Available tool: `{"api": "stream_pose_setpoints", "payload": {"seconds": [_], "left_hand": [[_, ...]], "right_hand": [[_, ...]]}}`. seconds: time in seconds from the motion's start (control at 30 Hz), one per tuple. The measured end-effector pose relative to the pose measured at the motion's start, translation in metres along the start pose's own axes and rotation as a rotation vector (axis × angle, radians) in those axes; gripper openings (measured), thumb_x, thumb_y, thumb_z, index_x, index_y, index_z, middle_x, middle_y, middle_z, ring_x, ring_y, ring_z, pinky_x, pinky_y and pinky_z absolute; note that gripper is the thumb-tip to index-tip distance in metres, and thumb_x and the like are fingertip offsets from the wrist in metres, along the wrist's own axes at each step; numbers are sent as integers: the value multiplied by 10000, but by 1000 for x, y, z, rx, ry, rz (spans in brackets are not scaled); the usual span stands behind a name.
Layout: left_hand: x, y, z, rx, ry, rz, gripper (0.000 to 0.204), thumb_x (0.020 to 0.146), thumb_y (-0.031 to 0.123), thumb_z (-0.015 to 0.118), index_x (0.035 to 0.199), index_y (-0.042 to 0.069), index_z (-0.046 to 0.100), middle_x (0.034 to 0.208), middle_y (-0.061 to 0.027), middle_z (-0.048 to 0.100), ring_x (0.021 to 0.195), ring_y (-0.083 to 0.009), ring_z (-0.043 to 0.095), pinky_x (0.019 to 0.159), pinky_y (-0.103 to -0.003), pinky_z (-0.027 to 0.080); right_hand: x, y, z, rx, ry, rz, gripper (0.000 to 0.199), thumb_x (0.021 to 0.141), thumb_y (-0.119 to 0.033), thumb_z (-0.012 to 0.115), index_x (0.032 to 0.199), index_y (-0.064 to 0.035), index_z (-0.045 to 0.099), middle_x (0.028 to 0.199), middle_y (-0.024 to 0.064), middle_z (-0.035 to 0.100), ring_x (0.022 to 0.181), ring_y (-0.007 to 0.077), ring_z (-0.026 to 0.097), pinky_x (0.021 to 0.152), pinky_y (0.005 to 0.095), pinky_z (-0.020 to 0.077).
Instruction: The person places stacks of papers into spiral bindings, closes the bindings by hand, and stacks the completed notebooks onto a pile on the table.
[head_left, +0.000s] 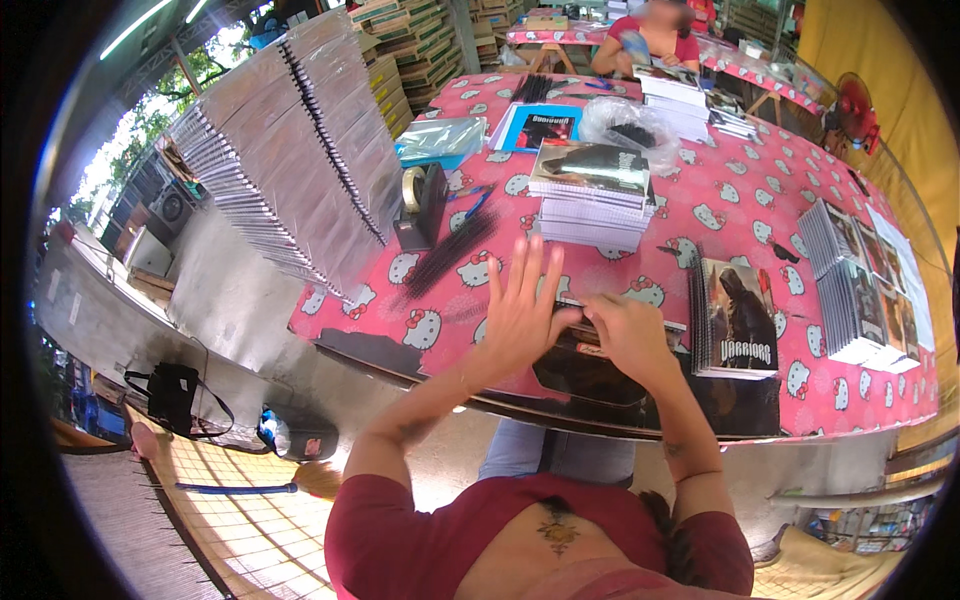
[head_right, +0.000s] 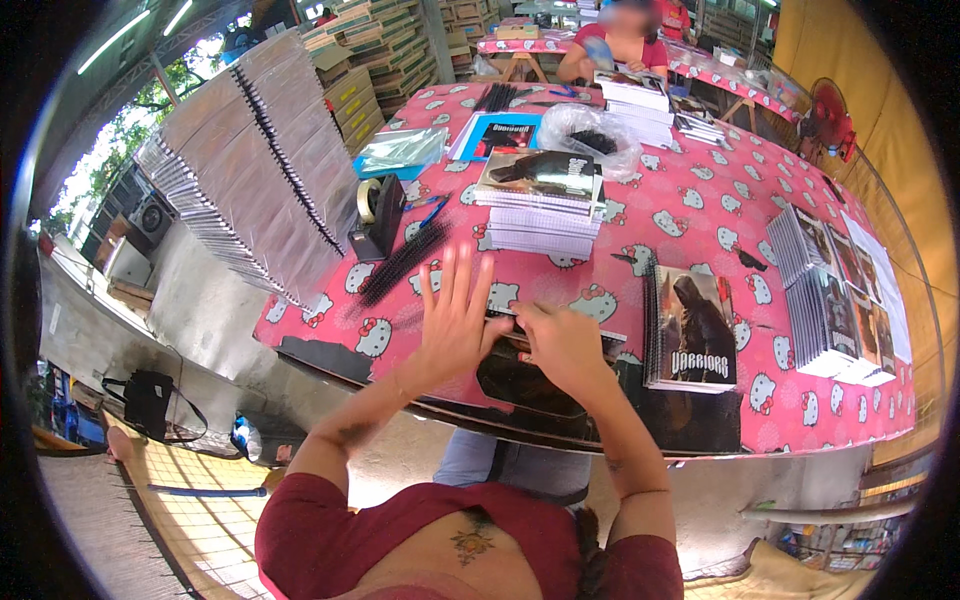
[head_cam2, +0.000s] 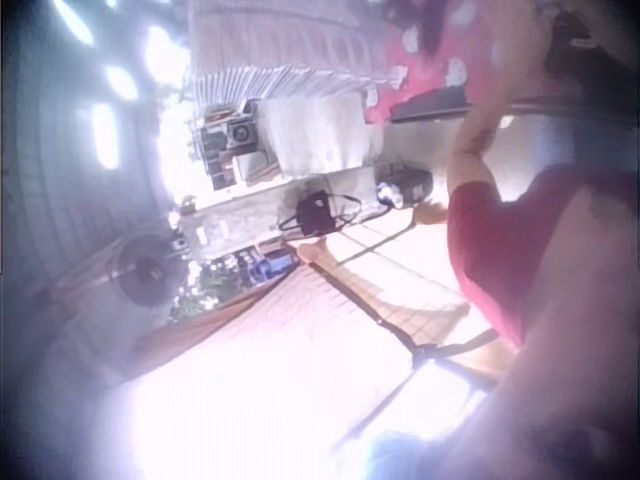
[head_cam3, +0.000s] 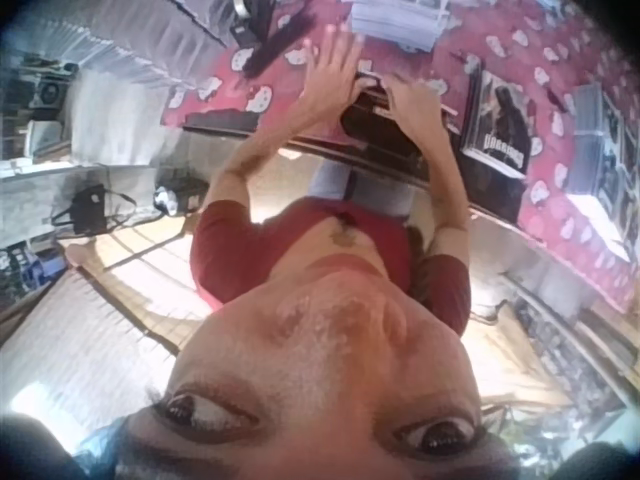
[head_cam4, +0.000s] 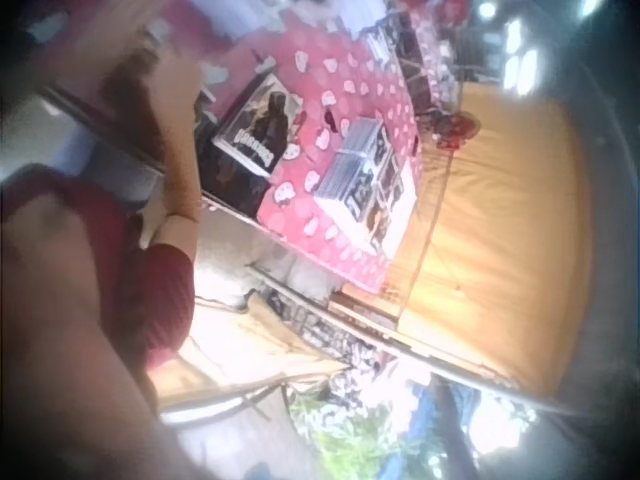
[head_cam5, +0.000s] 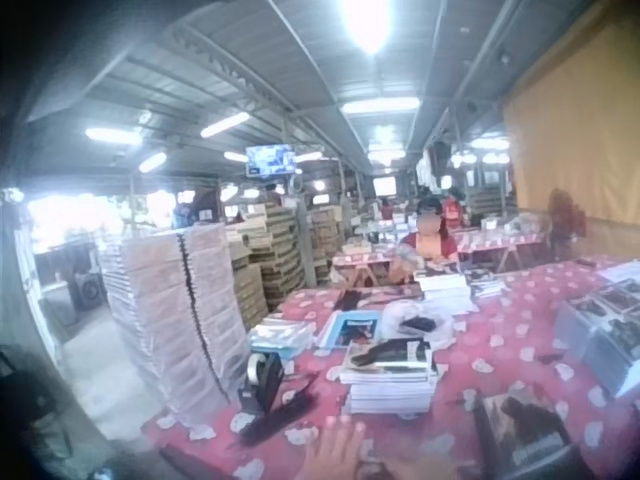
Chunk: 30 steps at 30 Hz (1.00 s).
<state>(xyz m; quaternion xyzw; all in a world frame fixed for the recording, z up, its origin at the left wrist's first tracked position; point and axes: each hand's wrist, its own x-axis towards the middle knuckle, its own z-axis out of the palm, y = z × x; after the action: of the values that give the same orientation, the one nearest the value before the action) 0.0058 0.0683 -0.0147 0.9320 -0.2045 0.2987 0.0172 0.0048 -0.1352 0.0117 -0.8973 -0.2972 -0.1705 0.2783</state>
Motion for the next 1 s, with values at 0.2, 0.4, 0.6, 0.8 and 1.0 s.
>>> {"api": "stream_pose_setpoints", "payload": {"seconds": [0.2, 0.4, 0.6, 0.8, 1.0], "left_hand": [[-44, 24, 14, -245, -148, 118, 990, 872, 568, 633, 1512, -116, 311, 1588, -338, 292, 1511, -478, 242, 1152, -698, 185], [-13, 25, 9, -222, -130, 191, 967, 866, 523, 672, 1502, -116, 322, 1580, -343, 296, 1495, -509, 243, 1183, -649, 197], [7, 25, 3, -142, -90, 219, 957, 846, 471, 709, 1511, -97, 319, 1581, -333, 301, 1507, -472, 249, 1198, -648, 174], [25, 32, -4, 25, 8, 172, 949, 841, 551, 692, 1507, -35, 353, 1568, -251, 369, 1489, -381, 323, 1159, -611, 272], [-35, 50, 10, -172, -179, 387, 912, 871, 491, 683, 1503, -76, 348, 1585, -293, 332, 1504, -425, 287, 1194, -626, 201]], "right_hand": [[-31, 6, -18, -195, -7, 51, 184, 914, -161, 652, 1085, -103, 691, 897, 116, 713, 776, 341, 688, 721, 447, 514], [-31, 18, -31, -103, -27, 23, 224, 914, -153, 663, 1130, -105, 694, 912, 124, 719, 796, 353, 678, 715, 467, 497], [-24, 30, -30, -145, -69, 19, 210, 918, -204, 660, 1104, -123, 710, 803, 121, 713, 774, 343, 693, 695, 481, 501], [-27, 18, -32, -88, -172, 147, 331, 906, -197, 693, 1228, -125, 691, 1032, 129, 734, 948, 340, 675, 816, 461, 483], [-69, 50, -34, 737, 269, 241, 450, 821, -128, 827, 1242, -71, 679, 1177, 97, 707, 1051, 191, 677, 914, 352, 530]]}}
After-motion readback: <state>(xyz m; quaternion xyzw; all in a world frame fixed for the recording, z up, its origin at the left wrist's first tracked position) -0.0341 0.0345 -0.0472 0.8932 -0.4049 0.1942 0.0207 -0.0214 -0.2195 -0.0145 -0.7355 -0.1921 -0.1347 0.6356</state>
